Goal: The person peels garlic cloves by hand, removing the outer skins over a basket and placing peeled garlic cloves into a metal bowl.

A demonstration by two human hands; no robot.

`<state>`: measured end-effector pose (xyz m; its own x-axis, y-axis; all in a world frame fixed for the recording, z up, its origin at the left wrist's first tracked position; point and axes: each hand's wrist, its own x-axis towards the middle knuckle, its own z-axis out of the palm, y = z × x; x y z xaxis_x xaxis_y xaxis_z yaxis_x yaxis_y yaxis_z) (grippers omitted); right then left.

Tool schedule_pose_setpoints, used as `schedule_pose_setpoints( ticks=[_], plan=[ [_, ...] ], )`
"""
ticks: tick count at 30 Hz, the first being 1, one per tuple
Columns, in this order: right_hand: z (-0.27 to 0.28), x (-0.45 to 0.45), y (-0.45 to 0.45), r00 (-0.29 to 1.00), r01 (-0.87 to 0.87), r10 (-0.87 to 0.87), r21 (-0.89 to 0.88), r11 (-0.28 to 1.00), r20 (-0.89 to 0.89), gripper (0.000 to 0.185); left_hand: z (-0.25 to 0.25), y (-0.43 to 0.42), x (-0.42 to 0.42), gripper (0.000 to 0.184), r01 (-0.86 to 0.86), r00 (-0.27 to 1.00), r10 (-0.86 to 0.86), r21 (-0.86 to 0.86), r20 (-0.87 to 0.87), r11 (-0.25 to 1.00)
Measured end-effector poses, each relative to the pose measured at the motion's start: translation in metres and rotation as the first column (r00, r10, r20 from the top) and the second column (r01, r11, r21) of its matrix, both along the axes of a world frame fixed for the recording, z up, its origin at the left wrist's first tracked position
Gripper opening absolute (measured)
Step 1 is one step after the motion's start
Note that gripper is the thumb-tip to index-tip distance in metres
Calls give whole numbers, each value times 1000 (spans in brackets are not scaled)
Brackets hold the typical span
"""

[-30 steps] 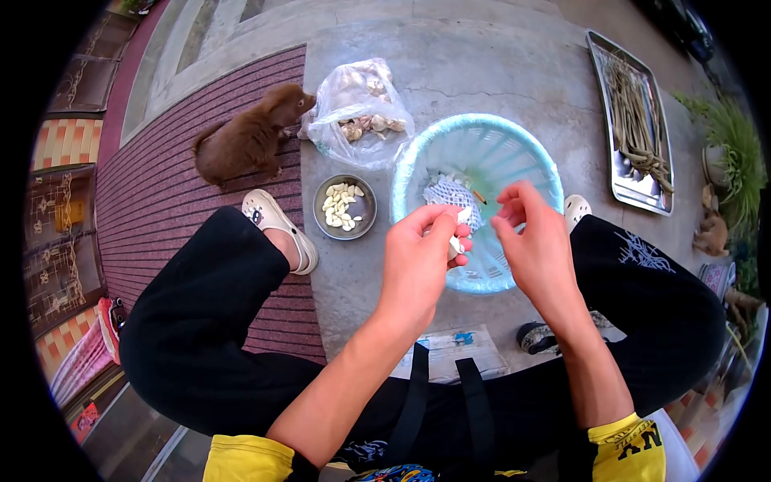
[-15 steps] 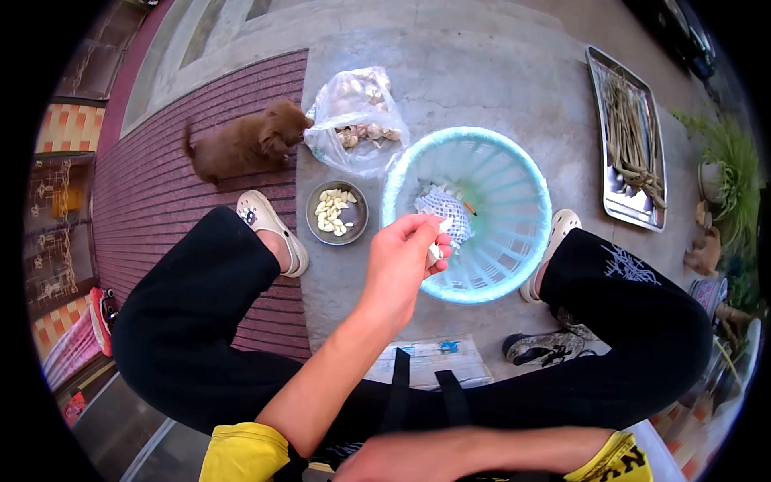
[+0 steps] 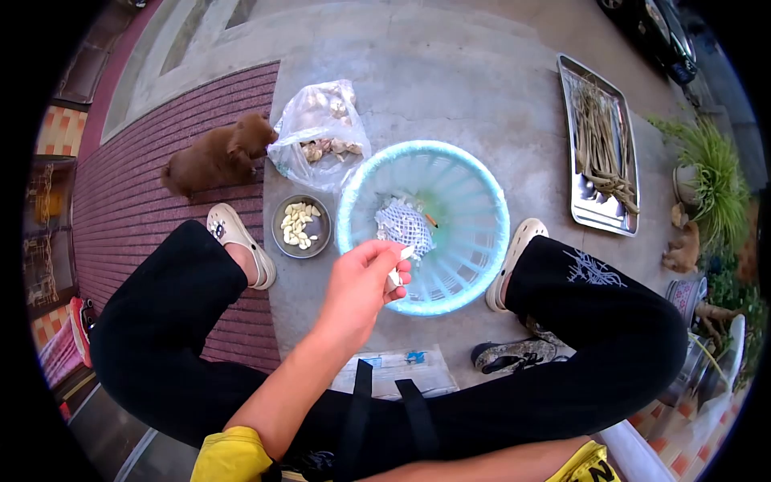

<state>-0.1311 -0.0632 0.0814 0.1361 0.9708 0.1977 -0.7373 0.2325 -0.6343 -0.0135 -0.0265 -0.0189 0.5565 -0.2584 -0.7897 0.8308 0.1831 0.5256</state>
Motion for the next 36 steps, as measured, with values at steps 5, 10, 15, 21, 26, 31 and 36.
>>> schedule_pose_setpoints(
  ticks=[5, 10, 15, 21, 26, 31, 36],
  plan=[
    [-6, 61, -84, 694, 696, -188, -581, 423, 695, 17, 4, 5, 6, 18, -23, 999, 24, -12, 27, 1000],
    [-65, 83, -98, 524, 751, -125, -526, -400, 843, 34, 6, 1, 5, 19, 59, 988, -52, -44, 142, 997],
    [-85, 89, -87, 457, 721, -443, -613, -324, 771, 38, 7, -1, -1, 19, 200, 891, -242, 146, 384, 969],
    [-92, 90, -86, 442, 702, -531, -647, -297, 723, 42, 8, 2, 3, 29, 289, 859, -355, 222, 370, 931],
    [-100, 83, -91, 454, 673, -647, -712, -201, 612, 42, 10, 8, 13, 30, 337, 932, -318, -90, 176, 937],
    [-87, 87, -86, 310, 835, -503, -484, -262, 807, 42, 0, 17, 13, 29, 130, 980, -185, -473, -73, 872],
    [-93, 90, -93, 363, 759, -608, -603, -246, 706, 43, 11, 0, 8, 28, 257, 955, -228, -150, 187, 955]
  ],
)
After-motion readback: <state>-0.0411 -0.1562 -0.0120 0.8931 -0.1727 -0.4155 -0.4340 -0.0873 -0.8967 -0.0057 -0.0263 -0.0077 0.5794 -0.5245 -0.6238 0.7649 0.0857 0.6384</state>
